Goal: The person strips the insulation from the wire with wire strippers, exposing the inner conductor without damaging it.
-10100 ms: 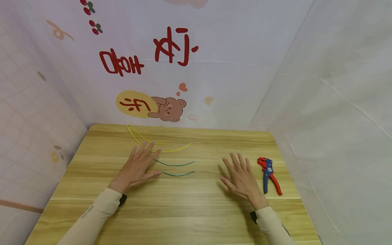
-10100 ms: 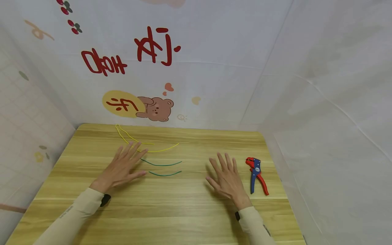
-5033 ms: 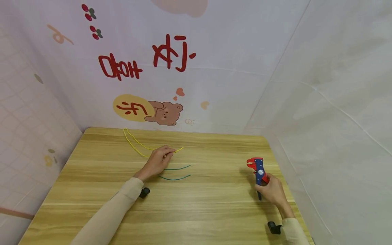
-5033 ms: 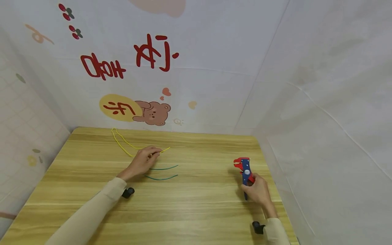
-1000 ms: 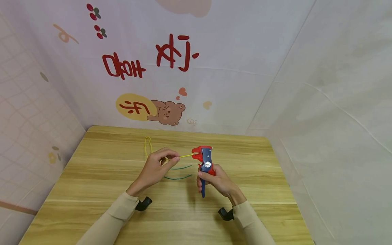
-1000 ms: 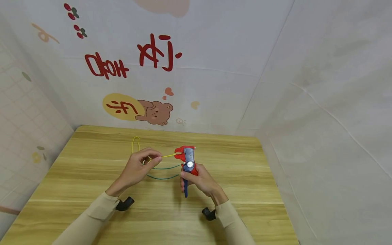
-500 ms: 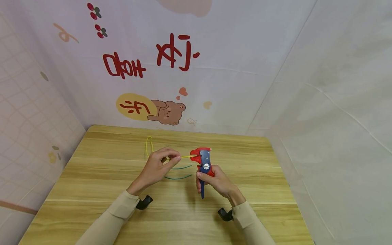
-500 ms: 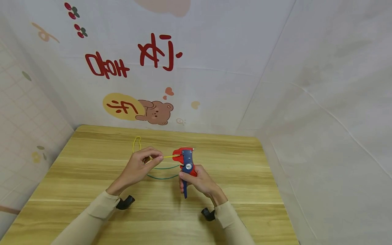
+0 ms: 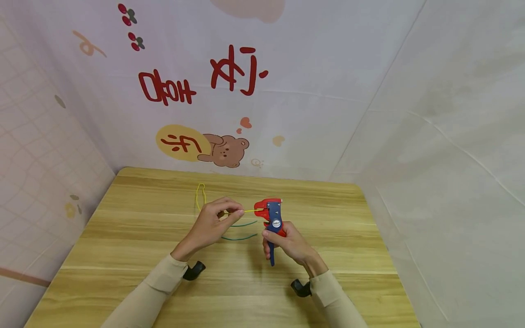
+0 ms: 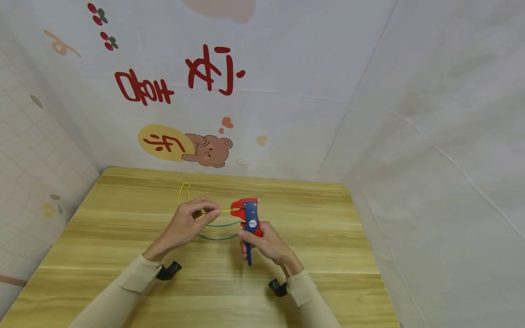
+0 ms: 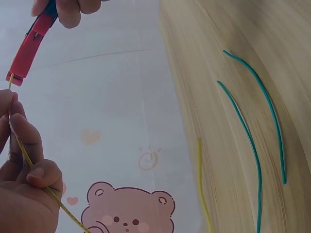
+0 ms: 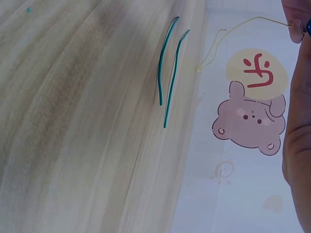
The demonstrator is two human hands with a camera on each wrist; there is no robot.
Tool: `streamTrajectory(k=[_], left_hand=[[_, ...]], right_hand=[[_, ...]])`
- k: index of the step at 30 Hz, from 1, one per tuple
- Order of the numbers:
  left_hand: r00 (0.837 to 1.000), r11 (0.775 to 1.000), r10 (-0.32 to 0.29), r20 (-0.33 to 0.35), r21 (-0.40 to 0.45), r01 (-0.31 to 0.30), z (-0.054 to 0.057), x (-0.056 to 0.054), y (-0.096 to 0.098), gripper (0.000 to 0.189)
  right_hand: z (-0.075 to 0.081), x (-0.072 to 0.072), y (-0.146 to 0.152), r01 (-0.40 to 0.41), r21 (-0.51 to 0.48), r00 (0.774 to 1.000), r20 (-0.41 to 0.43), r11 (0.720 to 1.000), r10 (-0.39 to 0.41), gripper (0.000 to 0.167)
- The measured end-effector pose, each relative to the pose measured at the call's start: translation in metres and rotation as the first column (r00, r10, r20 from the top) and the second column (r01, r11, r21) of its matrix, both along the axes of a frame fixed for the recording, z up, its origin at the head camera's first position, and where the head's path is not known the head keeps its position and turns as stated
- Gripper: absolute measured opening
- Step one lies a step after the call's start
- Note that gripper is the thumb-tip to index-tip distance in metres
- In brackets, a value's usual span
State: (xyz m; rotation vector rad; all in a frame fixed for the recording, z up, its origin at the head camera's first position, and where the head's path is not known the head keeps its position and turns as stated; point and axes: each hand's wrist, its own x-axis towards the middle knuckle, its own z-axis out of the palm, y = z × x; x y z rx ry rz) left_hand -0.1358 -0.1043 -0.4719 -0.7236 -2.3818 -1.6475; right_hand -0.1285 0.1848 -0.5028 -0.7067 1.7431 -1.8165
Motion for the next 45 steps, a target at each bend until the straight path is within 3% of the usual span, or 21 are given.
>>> streamTrajectory(k=[31, 45], left_hand=[[1.0, 1.0, 0.001, 0.001, -0.005, -0.001, 0.0006, 0.0001, 0.0021, 0.01], [1.0, 0.999, 0.024, 0.02, -0.023, -0.023, 0.0026, -0.001, 0.0041, 0.008]], right_hand=[[-0.002, 0.0015, -0.0004, 0.047, 0.043, 0.998, -0.043, 0.998, -0.045, 0.037], [-0.0035, 0.0031, -0.0046, 0.117, 0.106, 0.992, -0.049, 0.987, -0.113, 0.035]])
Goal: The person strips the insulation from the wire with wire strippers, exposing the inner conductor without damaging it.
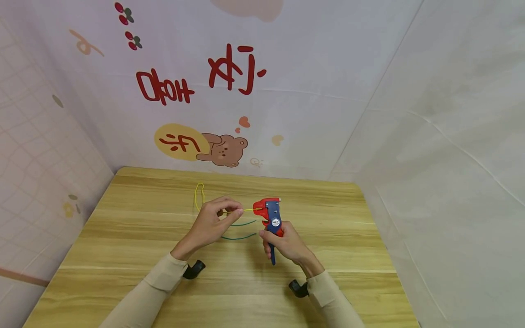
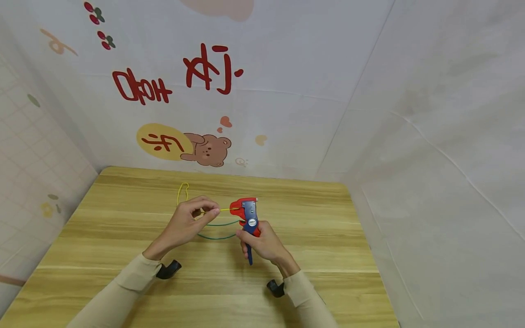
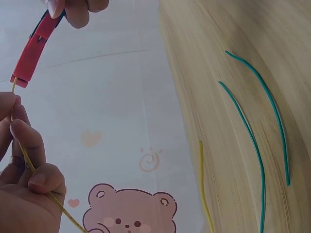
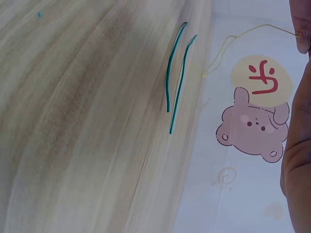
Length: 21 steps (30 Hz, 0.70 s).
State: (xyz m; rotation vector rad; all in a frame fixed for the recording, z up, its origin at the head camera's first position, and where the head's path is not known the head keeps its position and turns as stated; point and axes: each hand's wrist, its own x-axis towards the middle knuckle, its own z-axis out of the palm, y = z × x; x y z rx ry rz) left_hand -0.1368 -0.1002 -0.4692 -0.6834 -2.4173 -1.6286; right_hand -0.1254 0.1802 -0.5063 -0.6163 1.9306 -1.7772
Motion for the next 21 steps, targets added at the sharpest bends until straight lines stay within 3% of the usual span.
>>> streamTrajectory(k=[11, 21], left_hand=[[1.0, 1.0, 0.031, 0.0, -0.001, -0.031, -0.0011, -0.0007, 0.0022, 0.008], [0.999, 0.999, 0.05, 0.011, -0.003, -0.05, -0.0006, 0.0004, 0.0044, 0.008]], right_hand=[[-0.0003, 0.0031, -0.003, 0.037, 0.021, 0.999, 0.012, 0.999, -0.038, 0.034], [0.0031, 0.0051, -0.0019, 0.017, -0.003, 0.999, 0.04, 1.0, -0.017, 0.033]])
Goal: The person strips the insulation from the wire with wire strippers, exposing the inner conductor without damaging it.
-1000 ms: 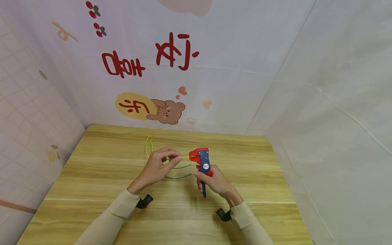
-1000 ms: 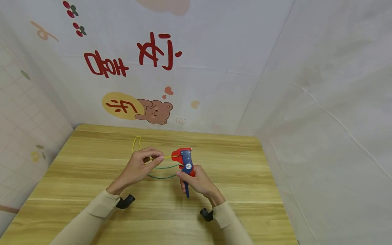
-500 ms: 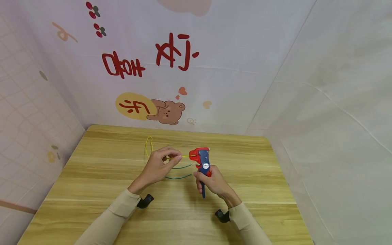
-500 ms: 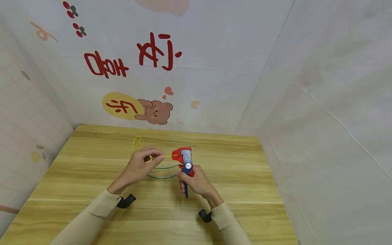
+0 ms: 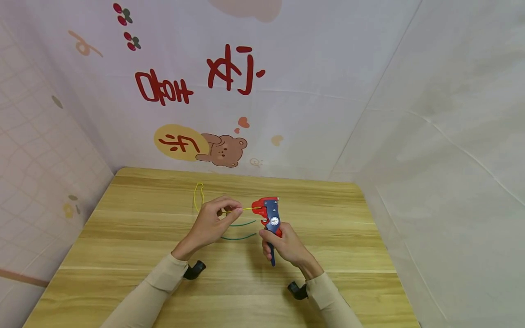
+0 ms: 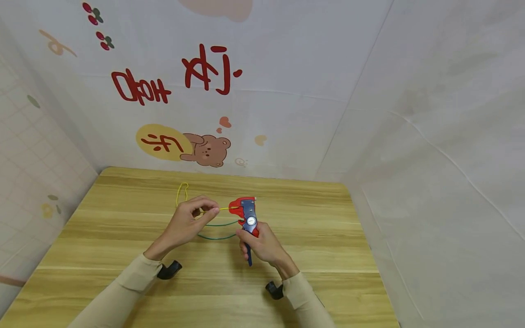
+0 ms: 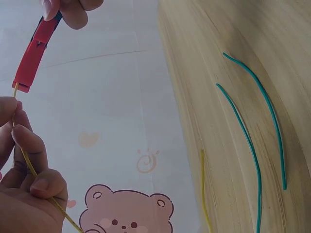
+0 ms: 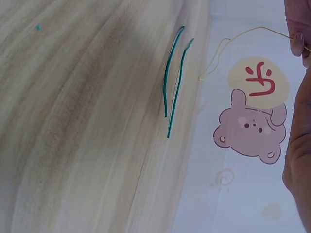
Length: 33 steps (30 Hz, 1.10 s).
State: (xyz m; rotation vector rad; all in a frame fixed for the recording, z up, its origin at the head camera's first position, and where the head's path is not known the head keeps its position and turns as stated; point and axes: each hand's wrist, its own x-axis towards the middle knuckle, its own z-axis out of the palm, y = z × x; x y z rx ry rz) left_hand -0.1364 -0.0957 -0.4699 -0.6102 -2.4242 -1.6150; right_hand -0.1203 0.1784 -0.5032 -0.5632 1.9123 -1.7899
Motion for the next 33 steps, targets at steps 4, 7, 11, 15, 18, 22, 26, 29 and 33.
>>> streamTrajectory(k=[4, 7, 11, 15, 18, 22, 26, 29, 33], left_hand=[[1.0, 1.0, -0.002, -0.007, 0.001, 0.002, 0.0, 0.0, 0.0, 0.008], [1.0, 1.0, -0.002, -0.011, 0.002, 0.002, 0.0, 0.0, 0.0, 0.008], [1.0, 1.0, 0.004, -0.013, 0.001, -0.004, -0.001, -0.001, 0.0, 0.007], [1.0, 1.0, 0.004, -0.018, 0.001, -0.004, -0.002, -0.001, 0.0, 0.007], [1.0, 1.0, 0.004, -0.018, -0.002, -0.004, -0.002, -0.001, 0.001, 0.007], [1.0, 1.0, 0.01, -0.016, -0.011, -0.01, -0.002, -0.001, 0.001, 0.007], [1.0, 1.0, 0.019, -0.015, -0.015, -0.019, -0.001, -0.001, 0.001, 0.007], [1.0, 1.0, 0.025, -0.019, -0.013, -0.025, -0.002, -0.002, 0.002, 0.007], [0.999, 1.0, 0.028, -0.019, -0.013, -0.028, -0.002, -0.002, 0.002, 0.007]], right_hand=[[0.002, 0.001, 0.0, -0.004, -0.012, 1.0, 0.003, 1.0, 0.004, 0.031], [0.002, 0.002, -0.001, -0.001, -0.01, 1.0, -0.008, 1.0, 0.001, 0.033], [0.0, 0.003, -0.004, 0.014, -0.012, 1.0, 0.011, 1.0, -0.014, 0.039], [-0.003, 0.003, -0.006, 0.045, -0.01, 0.999, 0.026, 0.999, -0.044, 0.042], [-0.006, 0.003, -0.007, 0.068, 0.0, 0.998, 0.009, 0.998, -0.068, 0.041], [-0.009, 0.003, -0.01, 0.097, 0.01, 0.995, 0.0, 0.995, -0.097, 0.041], [-0.009, 0.004, -0.012, 0.116, 0.012, 0.993, 0.023, 0.993, -0.116, 0.04], [-0.009, 0.004, -0.013, 0.124, 0.01, 0.991, 0.042, 0.992, -0.125, 0.039], [-0.01, 0.005, -0.014, 0.13, 0.008, 0.99, 0.048, 0.992, -0.13, 0.039]])
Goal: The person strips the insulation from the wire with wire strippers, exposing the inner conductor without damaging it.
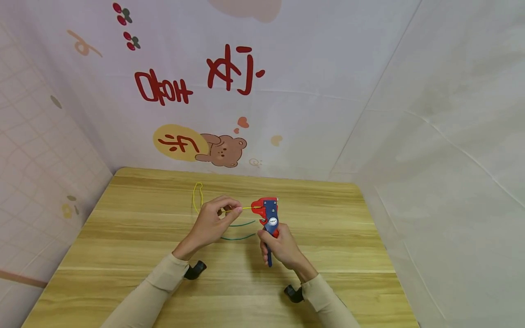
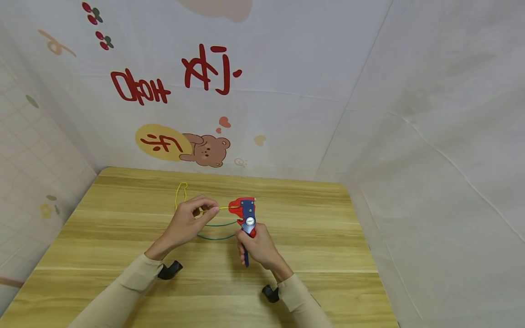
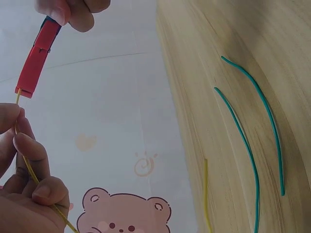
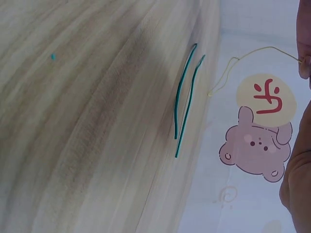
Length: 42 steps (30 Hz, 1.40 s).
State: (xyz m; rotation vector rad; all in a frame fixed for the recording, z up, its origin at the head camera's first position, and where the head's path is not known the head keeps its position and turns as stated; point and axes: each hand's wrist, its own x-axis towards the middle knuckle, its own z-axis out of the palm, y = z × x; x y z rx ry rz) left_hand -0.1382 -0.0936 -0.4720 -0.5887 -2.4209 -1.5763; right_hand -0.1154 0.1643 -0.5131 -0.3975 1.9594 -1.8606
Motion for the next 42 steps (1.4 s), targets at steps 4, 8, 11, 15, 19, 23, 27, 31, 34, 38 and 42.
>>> streamTrajectory(k=[4, 8, 11, 15, 19, 23, 27, 31, 34, 38, 42], left_hand=[[1.0, 1.0, -0.006, 0.001, -0.002, 0.006, 0.001, 0.001, 0.0, 0.007], [1.0, 1.0, -0.012, -0.006, 0.0, 0.012, 0.0, 0.001, 0.0, 0.007], [1.0, 1.0, -0.013, -0.013, 0.002, 0.013, -0.001, 0.001, -0.001, 0.007], [1.0, 1.0, -0.014, -0.016, 0.005, 0.014, -0.002, 0.001, 0.0, 0.007], [1.0, 1.0, -0.014, -0.017, 0.007, 0.014, -0.003, 0.002, 0.0, 0.007], [0.999, 1.0, -0.013, -0.032, 0.004, 0.013, -0.003, 0.002, 0.001, 0.007], [0.999, 1.0, -0.016, -0.038, 0.007, 0.016, -0.006, 0.002, 0.003, 0.007], [1.0, 1.0, -0.008, -0.027, 0.024, 0.009, -0.009, 0.002, 0.004, 0.008], [1.0, 0.999, -0.002, -0.018, 0.035, 0.002, -0.009, 0.002, 0.004, 0.007], [1.0, 0.999, -0.002, -0.01, 0.047, 0.002, -0.009, 0.001, 0.005, 0.005], [1.0, 0.999, 0.008, -0.01, 0.047, -0.008, -0.009, -0.001, 0.005, 0.006]], right_hand=[[-0.001, 0.0, 0.0, 0.001, 0.002, 1.0, 0.006, 1.0, -0.001, 0.039], [-0.002, 0.001, 0.0, 0.006, 0.0, 1.0, 0.022, 1.0, -0.006, 0.039], [-0.002, 0.002, 0.0, 0.011, 0.0, 0.999, 0.033, 1.0, -0.011, 0.04], [-0.001, 0.003, 0.0, 0.018, 0.004, 0.999, 0.04, 1.0, -0.018, 0.043], [0.0, 0.004, -0.001, 0.022, 0.008, 0.999, 0.04, 1.0, -0.023, 0.042], [0.0, 0.004, -0.002, 0.056, 0.014, 0.998, 0.001, 0.998, -0.056, 0.035], [-0.003, 0.003, -0.002, 0.098, 0.013, 0.995, -0.03, 0.995, -0.097, 0.029], [-0.004, 0.002, -0.002, 0.107, 0.02, 0.994, -0.031, 0.994, -0.106, 0.029], [-0.004, 0.001, -0.003, 0.112, 0.029, 0.993, -0.033, 0.993, -0.112, 0.03], [-0.004, 0.001, -0.004, 0.12, 0.04, 0.992, -0.043, 0.992, -0.118, 0.03], [-0.004, 0.0, -0.004, 0.113, 0.042, 0.992, -0.053, 0.993, -0.111, 0.03]])
